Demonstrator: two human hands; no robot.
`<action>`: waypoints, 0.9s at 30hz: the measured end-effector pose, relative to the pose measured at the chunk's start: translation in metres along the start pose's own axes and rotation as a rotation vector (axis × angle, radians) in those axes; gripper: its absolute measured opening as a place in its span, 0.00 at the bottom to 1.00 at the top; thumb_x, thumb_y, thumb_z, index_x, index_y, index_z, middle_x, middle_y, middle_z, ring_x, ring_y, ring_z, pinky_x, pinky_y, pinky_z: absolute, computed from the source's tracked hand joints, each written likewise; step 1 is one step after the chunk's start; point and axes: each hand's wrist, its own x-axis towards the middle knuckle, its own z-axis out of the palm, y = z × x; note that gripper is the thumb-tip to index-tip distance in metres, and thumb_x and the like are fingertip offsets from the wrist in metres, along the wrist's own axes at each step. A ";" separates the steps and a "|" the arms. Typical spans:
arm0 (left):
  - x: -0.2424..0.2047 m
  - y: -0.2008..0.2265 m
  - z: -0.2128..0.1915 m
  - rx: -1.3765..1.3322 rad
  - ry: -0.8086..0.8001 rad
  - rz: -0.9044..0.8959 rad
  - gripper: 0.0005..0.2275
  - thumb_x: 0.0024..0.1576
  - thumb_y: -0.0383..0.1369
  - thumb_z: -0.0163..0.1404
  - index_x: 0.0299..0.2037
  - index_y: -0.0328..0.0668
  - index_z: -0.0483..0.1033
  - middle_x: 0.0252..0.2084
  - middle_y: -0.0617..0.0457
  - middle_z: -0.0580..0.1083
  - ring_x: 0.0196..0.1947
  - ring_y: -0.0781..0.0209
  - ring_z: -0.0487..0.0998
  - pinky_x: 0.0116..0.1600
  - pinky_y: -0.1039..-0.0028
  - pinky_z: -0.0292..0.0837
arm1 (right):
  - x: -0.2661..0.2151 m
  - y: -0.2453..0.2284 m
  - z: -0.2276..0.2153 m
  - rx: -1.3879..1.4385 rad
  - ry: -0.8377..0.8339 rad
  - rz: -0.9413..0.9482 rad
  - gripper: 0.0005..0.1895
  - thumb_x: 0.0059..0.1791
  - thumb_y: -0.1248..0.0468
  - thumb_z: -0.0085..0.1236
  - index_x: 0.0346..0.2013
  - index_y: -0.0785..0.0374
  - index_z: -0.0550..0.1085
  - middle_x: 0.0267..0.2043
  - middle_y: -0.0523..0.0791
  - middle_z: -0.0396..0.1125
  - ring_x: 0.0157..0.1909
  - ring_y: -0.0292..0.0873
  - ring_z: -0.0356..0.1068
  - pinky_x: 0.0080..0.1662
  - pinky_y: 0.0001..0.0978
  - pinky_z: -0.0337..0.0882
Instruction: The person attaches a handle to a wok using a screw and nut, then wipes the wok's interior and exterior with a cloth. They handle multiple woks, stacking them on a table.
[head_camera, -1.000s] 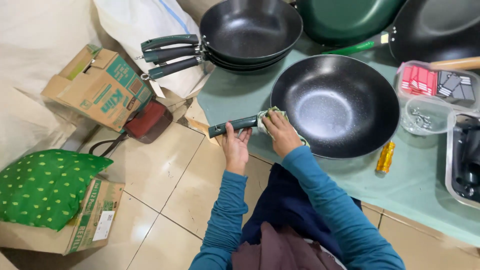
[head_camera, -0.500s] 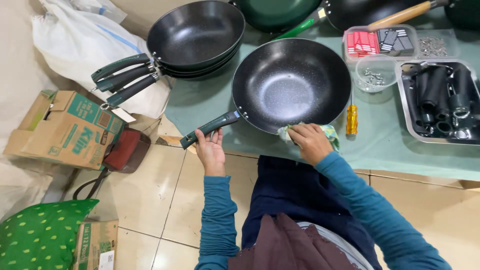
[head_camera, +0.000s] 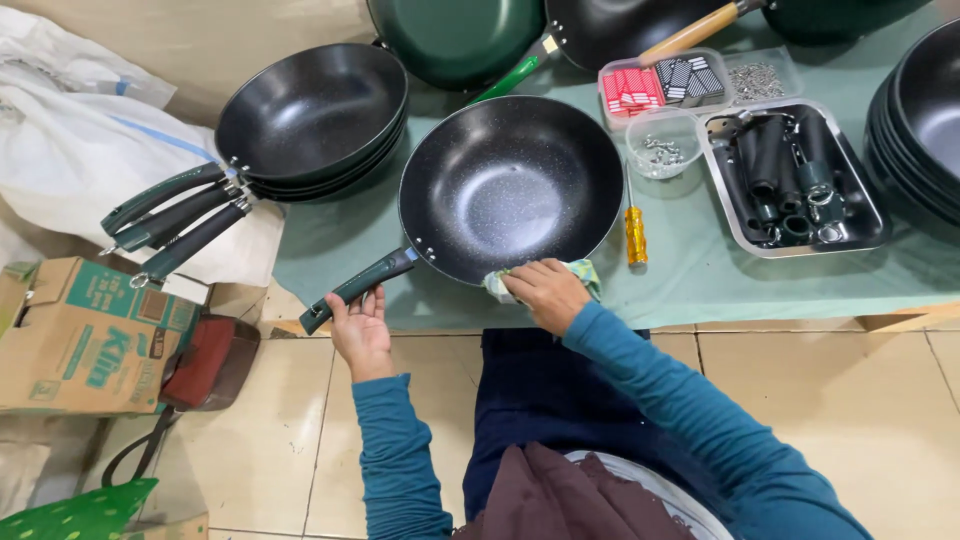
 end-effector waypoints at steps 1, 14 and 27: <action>0.002 0.001 0.000 -0.002 -0.005 -0.003 0.19 0.62 0.47 0.53 0.55 0.46 0.64 0.50 0.38 0.69 0.60 0.29 0.72 0.64 0.46 0.74 | -0.006 0.012 -0.013 -0.006 0.001 0.000 0.10 0.56 0.63 0.44 0.48 0.54 0.73 0.45 0.41 0.68 0.49 0.43 0.71 0.51 0.37 0.66; 0.022 0.031 0.001 0.123 0.013 -0.009 0.20 0.62 0.52 0.54 0.50 0.48 0.64 0.48 0.45 0.68 0.57 0.36 0.75 0.60 0.54 0.80 | -0.032 0.043 -0.043 0.263 -0.176 0.001 0.13 0.57 0.60 0.40 0.45 0.53 0.75 0.47 0.43 0.72 0.53 0.45 0.71 0.58 0.46 0.65; 0.012 0.046 0.015 0.192 -0.160 0.025 0.19 0.67 0.43 0.46 0.58 0.35 0.62 0.57 0.34 0.72 0.53 0.43 0.76 0.57 0.60 0.74 | -0.014 0.158 -0.057 0.158 -0.751 0.433 0.26 0.53 0.42 0.36 0.58 0.43 0.75 0.79 0.49 0.42 0.80 0.54 0.32 0.74 0.58 0.36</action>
